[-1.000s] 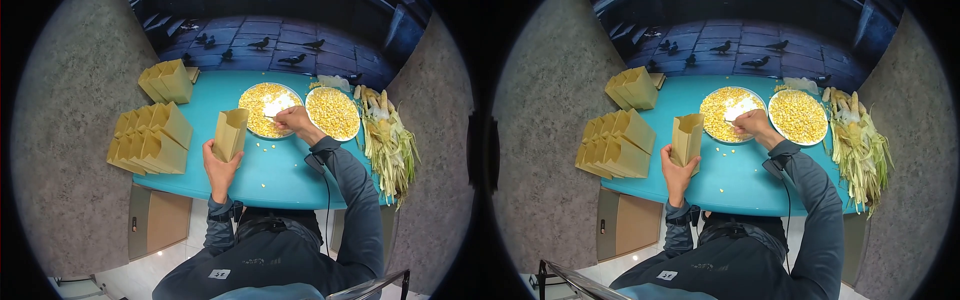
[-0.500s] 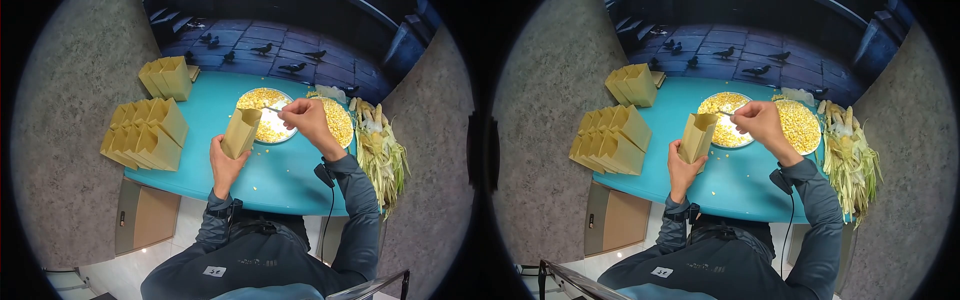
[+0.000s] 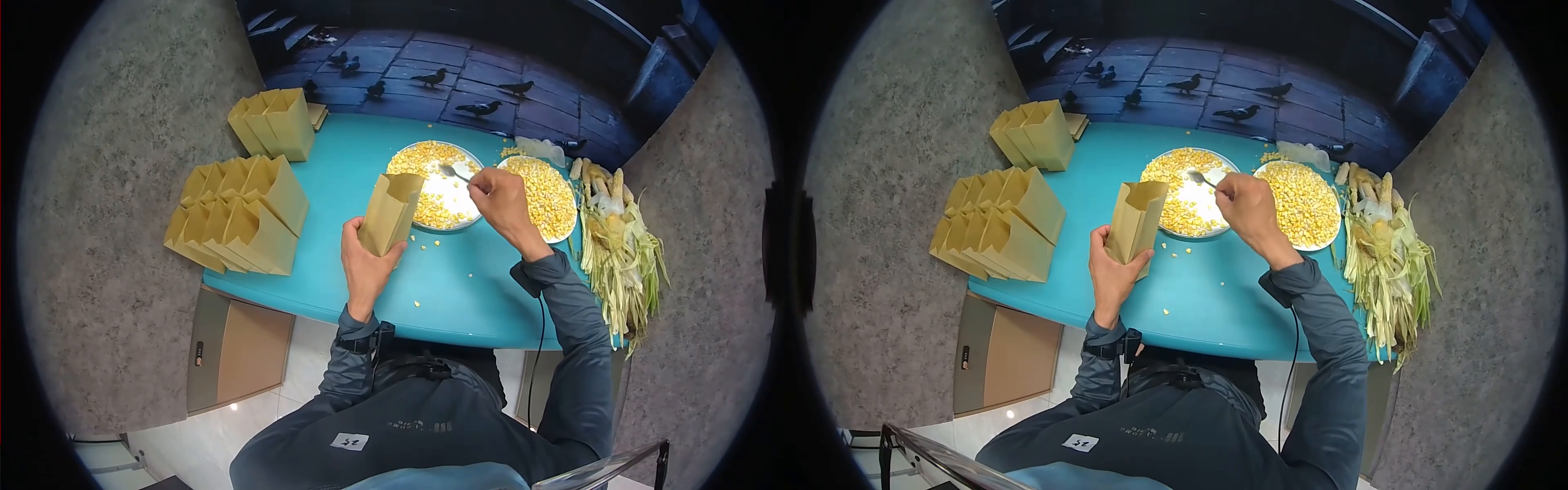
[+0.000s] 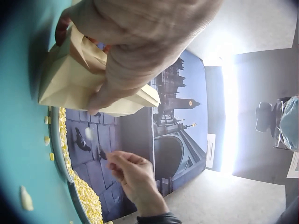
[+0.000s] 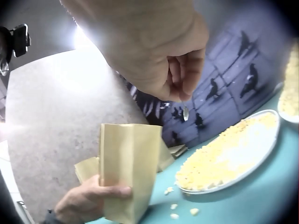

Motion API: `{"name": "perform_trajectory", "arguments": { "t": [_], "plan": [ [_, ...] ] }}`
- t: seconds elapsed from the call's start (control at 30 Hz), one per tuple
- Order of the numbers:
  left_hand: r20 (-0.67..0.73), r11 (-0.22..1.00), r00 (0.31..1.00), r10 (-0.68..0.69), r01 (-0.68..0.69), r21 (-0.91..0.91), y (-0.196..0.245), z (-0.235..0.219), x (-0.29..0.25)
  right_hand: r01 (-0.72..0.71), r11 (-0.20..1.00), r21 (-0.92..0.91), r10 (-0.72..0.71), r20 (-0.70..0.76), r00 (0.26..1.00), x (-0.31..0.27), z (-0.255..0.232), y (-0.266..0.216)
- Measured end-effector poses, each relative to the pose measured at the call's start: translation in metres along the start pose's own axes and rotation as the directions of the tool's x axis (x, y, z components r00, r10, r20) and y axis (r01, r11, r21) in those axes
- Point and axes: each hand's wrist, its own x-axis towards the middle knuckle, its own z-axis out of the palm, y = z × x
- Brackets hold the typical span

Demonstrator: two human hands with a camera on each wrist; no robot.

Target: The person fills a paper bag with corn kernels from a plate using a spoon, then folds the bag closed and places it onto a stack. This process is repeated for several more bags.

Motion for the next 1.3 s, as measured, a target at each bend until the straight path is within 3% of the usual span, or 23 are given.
{"name": "perform_trajectory", "arguments": {
  "t": [0.17, 0.3, 0.37, 0.4, 0.5, 0.57, 0.6, 0.67, 0.7, 0.77, 0.8, 0.87, 0.9, 1.13, 1.2, 1.23, 1.27, 1.3],
  "plan": [
    [-0.027, 0.996, 1.000, 0.014, -0.017, -0.082, -0.003, -0.002, -0.002, -0.142, 0.980, -0.137, 0.151, 0.059, 0.987, -0.022, 0.025, 0.038],
    [-0.050, 0.990, 0.999, 0.015, -0.022, -0.141, 0.000, -0.008, -0.007, -0.114, 0.972, -0.204, 0.137, 0.102, 0.985, -0.033, 0.025, 0.032],
    [-0.096, 0.967, 0.987, 0.128, -0.146, -0.210, -0.008, -0.006, -0.008, -0.112, 0.942, -0.318, 0.181, 0.198, 0.963, -0.033, 0.020, 0.028],
    [-0.101, 0.968, 0.987, 0.124, -0.143, -0.208, -0.012, -0.006, -0.008, -0.108, 0.943, -0.316, 0.178, 0.204, 0.963, -0.035, 0.018, 0.027],
    [-0.080, 0.930, 0.991, 0.103, -0.125, -0.346, -0.012, -0.007, -0.008, 0.019, 0.933, -0.360, 0.069, 0.229, 0.971, -0.035, 0.009, 0.017],
    [-0.050, 0.907, 0.991, 0.128, -0.137, -0.398, -0.011, -0.007, -0.009, 0.069, 0.994, -0.080, -0.056, 0.155, 0.986, -0.029, 0.000, -0.010],
    [-0.059, 0.907, 0.991, 0.120, -0.133, -0.399, -0.010, -0.007, -0.010, 0.075, 0.994, -0.079, -0.061, 0.165, 0.984, -0.028, -0.008, -0.029],
    [-0.035, 0.865, 0.981, 0.189, -0.183, -0.467, -0.009, -0.007, -0.012, 0.174, 0.950, 0.258, -0.225, 0.184, 0.957, -0.023, -0.026, -0.087],
    [-0.045, 0.866, 0.982, 0.182, -0.182, -0.465, -0.009, -0.007, -0.012, 0.178, 0.948, 0.262, -0.232, 0.193, 0.953, -0.024, -0.029, -0.103],
    [0.016, 0.870, 0.985, 0.173, -0.145, -0.471, -0.011, -0.009, -0.016, 0.304, 0.890, 0.340, -0.389, 0.221, 0.894, -0.027, -0.032, -0.125],
    [0.000, 0.873, 0.986, 0.167, -0.148, -0.466, -0.013, -0.009, -0.018, 0.310, 0.883, 0.351, -0.402, 0.227, 0.887, -0.026, -0.033, -0.130],
    [0.026, 0.866, 0.990, 0.142, -0.111, -0.487, -0.015, -0.011, -0.023, 0.480, 0.874, 0.082, -0.482, 0.284, 0.829, -0.022, -0.027, -0.140],
    [0.021, 0.857, 0.992, 0.123, -0.096, -0.506, -0.013, -0.013, -0.026, 0.470, 0.881, 0.056, -0.461, 0.330, 0.824, -0.020, -0.022, -0.143],
    [-0.067, 0.869, 0.995, 0.069, -0.093, -0.487, -0.029, -0.047, -0.021, 0.555, 0.816, 0.165, -0.570, 0.393, 0.721, 0.014, 0.034, -0.157],
    [-0.098, 0.951, 0.992, 0.078, -0.103, -0.293, -0.019, -0.068, -0.013, 0.566, 0.809, 0.157, -0.578, 0.388, 0.718, 0.028, 0.057, -0.165],
    [-0.153, 0.987, 0.983, 0.102, -0.120, -0.110, -0.017, -0.076, -0.013, 0.576, 0.801, 0.161, -0.590, 0.377, 0.714, 0.035, 0.068, -0.169],
    [-0.160, 0.987, 0.982, 0.101, -0.118, -0.105, -0.019, -0.080, -0.015, 0.587, 0.793, 0.164, -0.601, 0.366, 0.710, 0.040, 0.078, -0.174],
    [-0.242, 0.993, 0.963, 0.118, -0.112, 0.041, -0.022, -0.083, -0.019, 0.598, 0.785, 0.163, -0.613, 0.348, 0.709, 0.042, 0.089, -0.180]
  ]
}}
